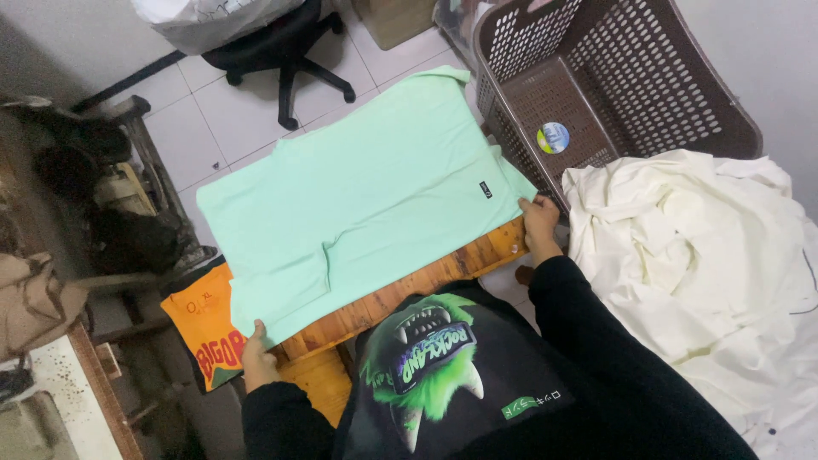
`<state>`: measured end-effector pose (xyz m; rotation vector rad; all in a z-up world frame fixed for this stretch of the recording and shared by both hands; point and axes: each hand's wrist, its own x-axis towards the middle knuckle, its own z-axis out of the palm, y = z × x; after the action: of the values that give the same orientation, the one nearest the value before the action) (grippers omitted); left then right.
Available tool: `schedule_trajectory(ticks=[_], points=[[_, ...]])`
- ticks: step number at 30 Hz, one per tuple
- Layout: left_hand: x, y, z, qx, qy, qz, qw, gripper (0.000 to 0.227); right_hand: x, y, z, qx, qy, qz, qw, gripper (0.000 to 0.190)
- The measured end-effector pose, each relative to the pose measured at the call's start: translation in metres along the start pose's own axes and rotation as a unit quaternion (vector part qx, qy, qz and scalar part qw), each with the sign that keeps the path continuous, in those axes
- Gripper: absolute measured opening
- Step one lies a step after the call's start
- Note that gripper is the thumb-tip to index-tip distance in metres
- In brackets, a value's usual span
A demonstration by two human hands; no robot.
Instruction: A person is meticulously folding a light green t-shirt on a wooden table.
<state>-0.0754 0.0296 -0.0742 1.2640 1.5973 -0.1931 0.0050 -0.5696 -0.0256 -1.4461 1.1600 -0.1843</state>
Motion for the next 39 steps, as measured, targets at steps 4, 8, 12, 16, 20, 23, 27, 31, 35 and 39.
schedule_trajectory(ticks=[4,8,12,16,20,23,27,31,35,39], points=[[-0.007,-0.001,-0.012,-0.006,0.098,0.09,0.991,0.035,-0.015,-0.007,-0.001,0.143,0.024,0.037,0.989,0.029],[-0.07,0.011,-0.017,-0.086,0.076,0.064,0.991,0.033,-0.042,-0.027,-0.012,0.132,0.009,0.048,0.99,0.03],[-0.072,-0.003,-0.023,-0.276,0.148,0.135,0.94,0.03,-0.043,-0.021,-0.023,0.078,0.006,0.058,0.995,0.035],[-0.138,-0.002,-0.045,-0.182,0.046,0.002,0.982,0.042,-0.039,0.003,-0.034,0.035,0.026,0.06,0.997,0.028],[-0.068,-0.048,-0.058,-0.354,-0.059,-0.003,0.933,0.031,0.033,0.076,-0.057,-0.047,0.015,0.049,0.998,0.054],[-0.065,-0.057,-0.067,-0.337,-0.075,-0.014,0.938,0.038,0.047,0.085,-0.067,-0.071,0.04,0.09,0.993,0.059],[-0.046,-0.064,-0.064,-0.415,-0.1,-0.009,0.904,0.04,0.021,0.056,-0.064,-0.044,0.022,0.089,0.995,0.037],[-0.017,-0.093,-0.061,-0.425,-0.059,0.054,0.901,0.043,0.012,0.042,-0.061,-0.04,0.037,0.094,0.994,0.024],[-0.028,-0.095,-0.062,-0.464,-0.034,0.034,0.884,0.043,-0.018,0.018,-0.072,-0.461,-0.156,-0.114,0.866,0.021],[-0.053,-0.087,-0.061,-0.505,-0.057,-0.014,0.861,0.036,0.004,0.048,-0.071,-0.142,-0.026,0.103,0.984,0.024]])
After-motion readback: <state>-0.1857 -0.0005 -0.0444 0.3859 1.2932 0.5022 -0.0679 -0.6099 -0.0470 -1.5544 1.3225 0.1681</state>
